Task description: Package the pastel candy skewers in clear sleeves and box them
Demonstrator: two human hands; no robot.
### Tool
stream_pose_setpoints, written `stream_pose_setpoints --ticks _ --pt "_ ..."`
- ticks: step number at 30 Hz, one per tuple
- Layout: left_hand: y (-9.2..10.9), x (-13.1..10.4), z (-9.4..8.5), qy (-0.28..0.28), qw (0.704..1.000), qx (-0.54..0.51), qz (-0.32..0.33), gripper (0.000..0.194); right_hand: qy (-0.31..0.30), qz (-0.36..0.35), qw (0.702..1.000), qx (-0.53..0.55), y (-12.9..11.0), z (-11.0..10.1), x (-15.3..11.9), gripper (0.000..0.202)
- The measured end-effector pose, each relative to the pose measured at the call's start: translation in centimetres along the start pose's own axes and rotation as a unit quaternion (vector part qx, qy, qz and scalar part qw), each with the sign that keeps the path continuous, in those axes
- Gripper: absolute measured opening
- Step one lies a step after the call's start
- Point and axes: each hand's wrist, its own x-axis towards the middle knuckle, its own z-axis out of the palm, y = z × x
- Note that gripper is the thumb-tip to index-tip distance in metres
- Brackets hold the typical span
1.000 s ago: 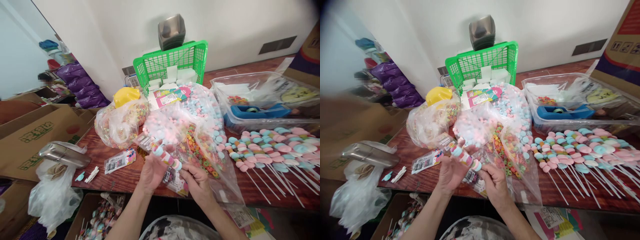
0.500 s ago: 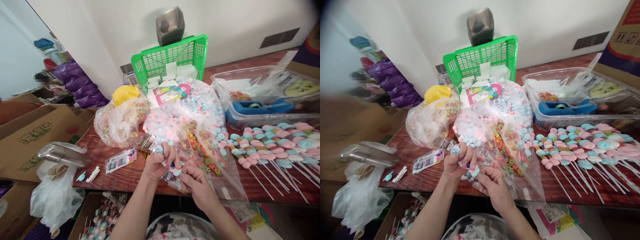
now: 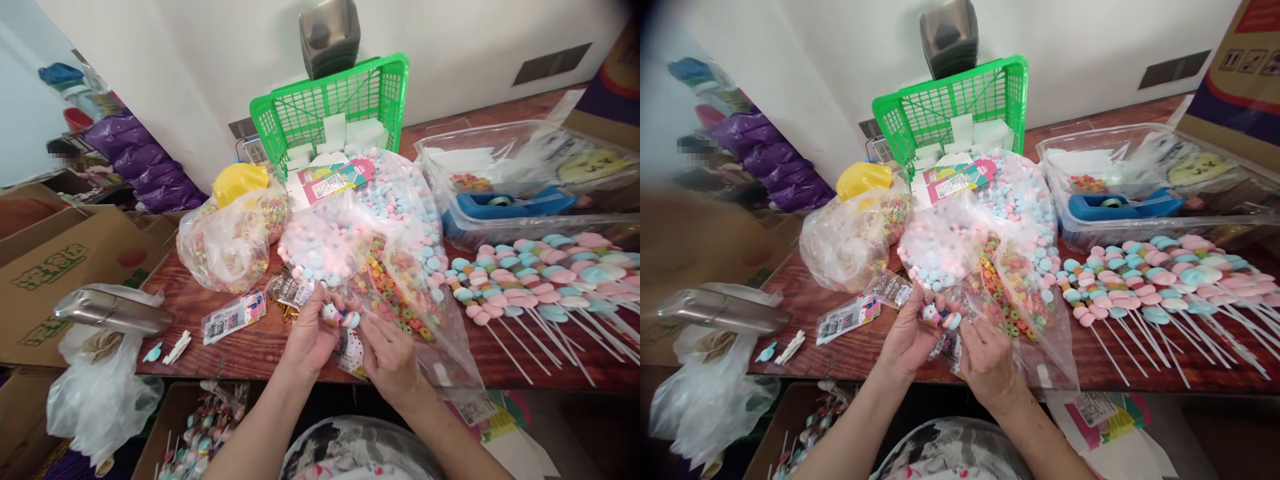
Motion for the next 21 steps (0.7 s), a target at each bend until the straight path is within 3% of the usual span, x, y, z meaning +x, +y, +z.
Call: stream_pose_setpoints --ticks 7,10,12,16,18,21 --pt "-0.9 -0.4 -0.7 -0.011 1.0 0.011 -0.008 0.033 -0.126 0.099 0.976 0.15 -1.8 -0.6 1.6 0.035" --pt "-0.7 -0.7 -1.2 -0.022 1.0 0.001 -0.005 0.033 -0.155 0.104 0.964 0.188 -1.4 -0.9 1.6 0.026" --pt "-0.2 -0.8 -1.7 -0.02 1.0 -0.018 0.017 0.033 -0.159 0.091 0.965 0.189 -1.0 -0.9 1.2 0.019" --pt "1.0 -0.7 -2.7 -0.003 0.997 -0.052 0.062 0.03 -0.153 0.067 0.976 0.141 -0.9 -0.8 0.1 0.024" --pt "1.2 -0.6 -2.9 -0.001 0.995 -0.048 0.084 0.022 -0.135 0.044 0.985 0.102 -1.3 -0.8 -0.1 0.023" --pt "0.7 -0.4 -2.7 0.006 0.994 -0.038 0.102 0.029 -0.094 0.032 0.993 0.068 -2.5 -0.7 0.0 0.019"
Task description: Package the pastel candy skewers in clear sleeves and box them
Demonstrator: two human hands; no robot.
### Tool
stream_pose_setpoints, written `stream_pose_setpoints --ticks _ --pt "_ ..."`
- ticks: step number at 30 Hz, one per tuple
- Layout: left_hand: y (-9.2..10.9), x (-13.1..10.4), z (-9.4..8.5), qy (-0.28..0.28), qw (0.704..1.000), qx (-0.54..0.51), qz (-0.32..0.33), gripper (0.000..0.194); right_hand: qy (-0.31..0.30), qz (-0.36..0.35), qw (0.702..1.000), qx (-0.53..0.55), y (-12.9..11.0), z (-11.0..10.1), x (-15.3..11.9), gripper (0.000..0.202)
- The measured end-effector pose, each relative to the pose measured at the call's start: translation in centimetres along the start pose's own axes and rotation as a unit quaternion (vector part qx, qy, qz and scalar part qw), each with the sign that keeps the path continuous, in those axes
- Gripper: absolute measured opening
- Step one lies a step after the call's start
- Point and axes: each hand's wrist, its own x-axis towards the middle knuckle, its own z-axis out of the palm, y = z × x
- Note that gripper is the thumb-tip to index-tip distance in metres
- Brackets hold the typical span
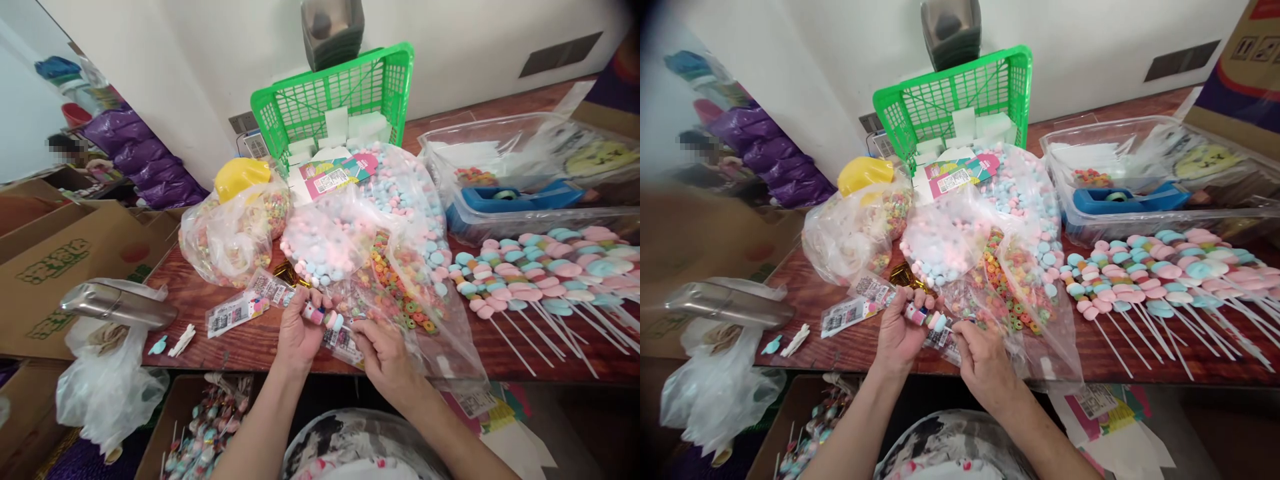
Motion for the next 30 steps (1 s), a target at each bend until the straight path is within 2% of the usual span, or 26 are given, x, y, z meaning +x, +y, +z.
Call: stream_pose_setpoints --ticks 4,8,11,14,20,24,26,28,30 --pt "-1.1 -0.2 0.4 -0.008 1.0 0.007 -0.014 0.032 -0.005 0.04 0.997 0.07 -0.7 0.8 0.4 0.021" --pt "-1.9 -0.5 0.3 -0.008 0.999 0.028 -0.041 0.033 0.014 0.082 0.991 0.106 0.3 1.5 0.8 0.019" --pt "-2.4 -0.6 0.0 0.012 0.997 0.036 -0.063 0.032 0.012 0.094 0.988 0.12 0.7 1.8 1.1 0.019" --pt "-2.7 -0.7 0.0 0.007 0.997 0.027 -0.068 0.035 0.001 0.091 0.987 0.136 0.3 2.0 1.3 0.019" --pt "-1.0 0.0 -0.6 0.001 0.998 -0.032 -0.049 0.047 0.042 0.077 0.99 0.107 0.4 1.5 1.3 0.017" --pt "0.1 0.7 -1.2 -0.021 0.999 -0.039 -0.027 0.041 0.037 0.064 0.993 0.089 0.6 1.5 1.0 0.017" --pt "0.2 0.8 -1.2 -0.047 0.997 -0.032 -0.042 0.038 0.025 0.057 0.995 0.084 0.5 1.6 1.0 0.019" --pt "0.0 0.8 -1.0 -0.079 0.995 -0.012 -0.061 0.025 0.023 0.044 0.996 0.069 0.5 1.6 1.0 0.021" --pt "-0.2 0.7 -0.6 -0.087 0.994 0.007 -0.064 0.019 0.031 0.022 0.998 0.041 0.6 1.5 0.9 0.02"
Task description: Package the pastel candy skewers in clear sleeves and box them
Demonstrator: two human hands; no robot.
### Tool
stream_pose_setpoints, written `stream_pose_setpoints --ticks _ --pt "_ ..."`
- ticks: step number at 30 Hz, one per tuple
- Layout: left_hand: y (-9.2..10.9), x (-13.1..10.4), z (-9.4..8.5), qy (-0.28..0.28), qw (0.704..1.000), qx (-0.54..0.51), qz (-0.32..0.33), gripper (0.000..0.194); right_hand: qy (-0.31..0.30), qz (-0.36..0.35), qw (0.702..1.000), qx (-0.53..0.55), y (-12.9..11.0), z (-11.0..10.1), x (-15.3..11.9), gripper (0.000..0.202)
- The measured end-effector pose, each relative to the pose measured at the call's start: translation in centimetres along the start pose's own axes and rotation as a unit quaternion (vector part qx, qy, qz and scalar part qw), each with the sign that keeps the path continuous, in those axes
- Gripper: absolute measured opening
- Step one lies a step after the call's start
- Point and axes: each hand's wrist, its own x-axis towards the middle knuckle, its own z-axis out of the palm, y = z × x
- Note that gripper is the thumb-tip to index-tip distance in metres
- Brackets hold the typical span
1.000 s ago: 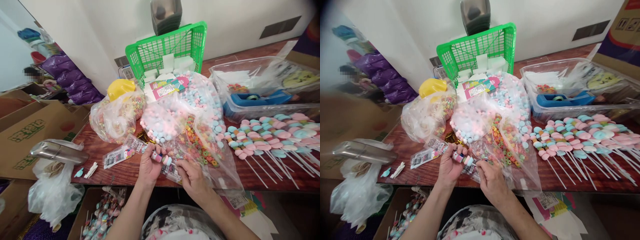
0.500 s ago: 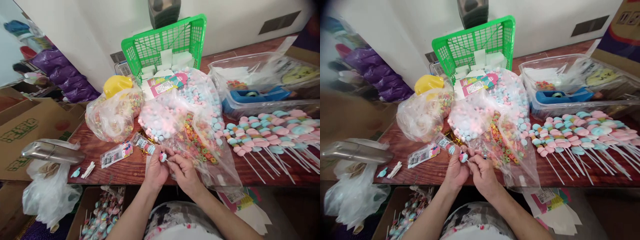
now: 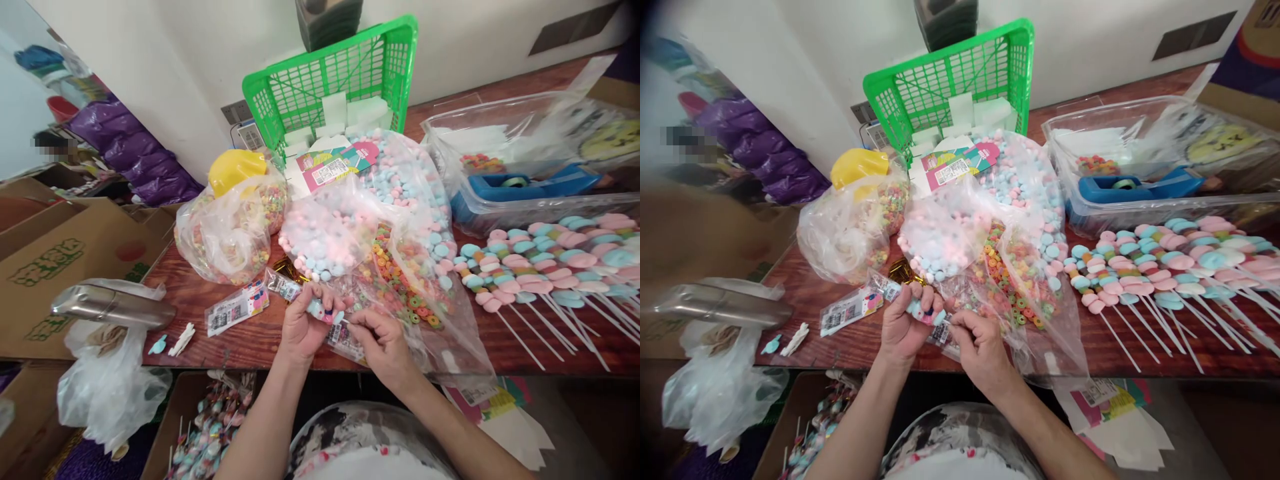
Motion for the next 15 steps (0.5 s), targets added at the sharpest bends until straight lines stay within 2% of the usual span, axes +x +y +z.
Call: stream_pose_setpoints --ticks 5,7,11,15 --pt "-0.3 0.2 0.9 0.119 0.99 -0.069 0.03 0.037 0.032 -0.095 0.99 -0.097 0.7 -0.3 -0.8 0.021" --pt "-0.3 0.2 1.2 0.144 0.984 -0.1 0.033 0.04 0.039 -0.123 0.983 -0.131 0.8 -0.3 -1.0 0.024" --pt "-0.3 0.1 1.3 0.125 0.981 -0.144 0.028 0.044 0.034 -0.151 0.973 -0.171 0.8 -0.2 -1.0 0.027" --pt "-0.5 -0.2 1.0 0.066 0.988 -0.137 0.022 0.045 -0.003 -0.141 0.973 -0.18 0.4 -0.6 -0.6 0.025"
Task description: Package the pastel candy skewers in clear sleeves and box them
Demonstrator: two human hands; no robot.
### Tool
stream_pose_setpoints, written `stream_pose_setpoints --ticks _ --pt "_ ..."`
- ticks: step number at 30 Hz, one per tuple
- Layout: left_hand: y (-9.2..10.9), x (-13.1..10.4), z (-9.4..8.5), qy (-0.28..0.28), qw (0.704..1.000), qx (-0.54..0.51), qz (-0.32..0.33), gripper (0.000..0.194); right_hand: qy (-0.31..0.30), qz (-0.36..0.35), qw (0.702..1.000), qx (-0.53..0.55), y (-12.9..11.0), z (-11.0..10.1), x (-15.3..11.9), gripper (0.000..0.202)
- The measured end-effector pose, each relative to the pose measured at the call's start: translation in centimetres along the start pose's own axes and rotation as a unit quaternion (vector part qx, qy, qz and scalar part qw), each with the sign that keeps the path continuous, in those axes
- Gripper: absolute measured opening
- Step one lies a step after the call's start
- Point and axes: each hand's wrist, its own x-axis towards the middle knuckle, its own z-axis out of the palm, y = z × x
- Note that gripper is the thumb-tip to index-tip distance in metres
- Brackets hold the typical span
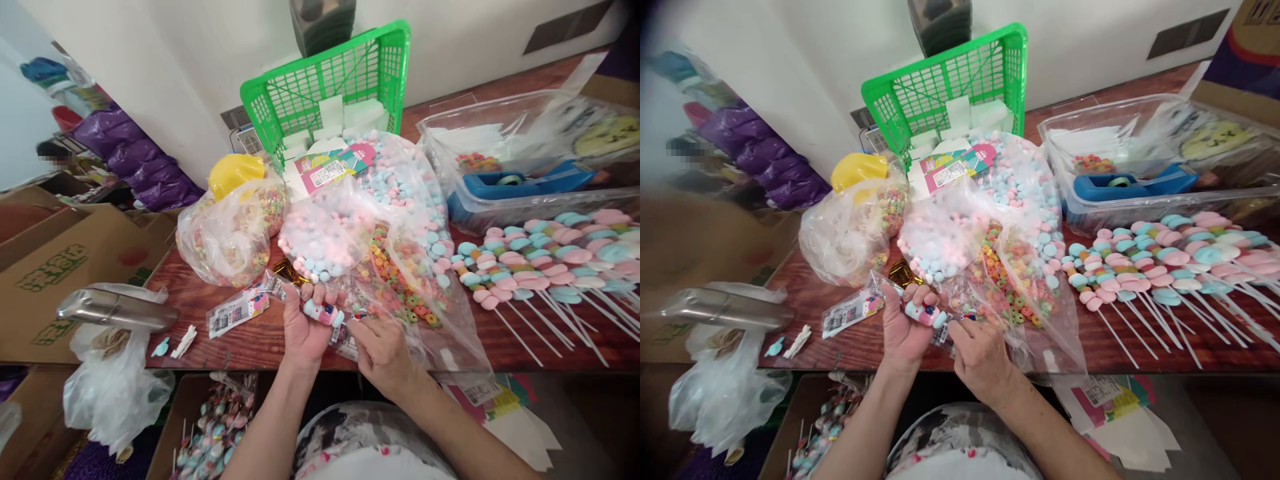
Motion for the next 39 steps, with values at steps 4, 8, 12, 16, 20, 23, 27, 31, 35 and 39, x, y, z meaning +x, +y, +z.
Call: stream_pose_setpoints --ticks 4,8,12,16,20,23,27,31,35,39 --pt "-0.5 -0.3 -0.6 -0.027 0.998 0.043 -0.038 0.047 -0.06 0.041 0.995 0.063 0.0 -0.7 0.1 0.026" --pt "-1.6 -0.5 -0.9 -0.027 0.997 0.057 -0.054 0.046 -0.062 0.08 0.988 0.121 -0.1 -0.6 0.1 0.025" --pt "-2.7 -0.3 -0.9 -0.033 0.997 0.045 -0.05 0.045 -0.023 0.097 0.986 0.133 -0.4 0.5 0.3 0.022" --pt "-2.7 0.1 -0.7 0.0 0.999 0.037 -0.039 0.04 0.012 0.107 0.986 0.129 -0.1 0.7 0.5 0.022" --pt "-2.3 0.1 -0.8 0.045 0.998 0.049 -0.023 0.027 -0.024 0.118 0.985 0.122 0.6 -0.5 0.1 0.018" --pt "-2.9 -0.2 -1.0 0.041 0.995 0.088 -0.029 0.031 -0.012 0.11 0.988 0.11 0.4 -0.6 -0.1 0.021" --pt "-4.1 -0.6 -0.9 0.027 0.992 0.121 -0.022 0.049 0.046 0.112 0.986 0.111 -0.6 0.5 0.1 0.02" --pt "-4.5 -0.8 -1.0 0.034 0.989 0.14 -0.026 0.053 0.068 0.122 0.984 0.113 -1.3 1.6 0.4 0.021" --pt "-4.6 -1.0 -1.4 0.076 0.975 0.203 -0.047 0.04 0.065 0.115 0.986 0.106 -1.5 2.5 0.4 0.022" --pt "-3.8 -1.0 -2.0 0.085 0.959 0.27 -0.037 0.042 0.01 0.084 0.991 0.104 -0.9 1.6 0.4 0.022"
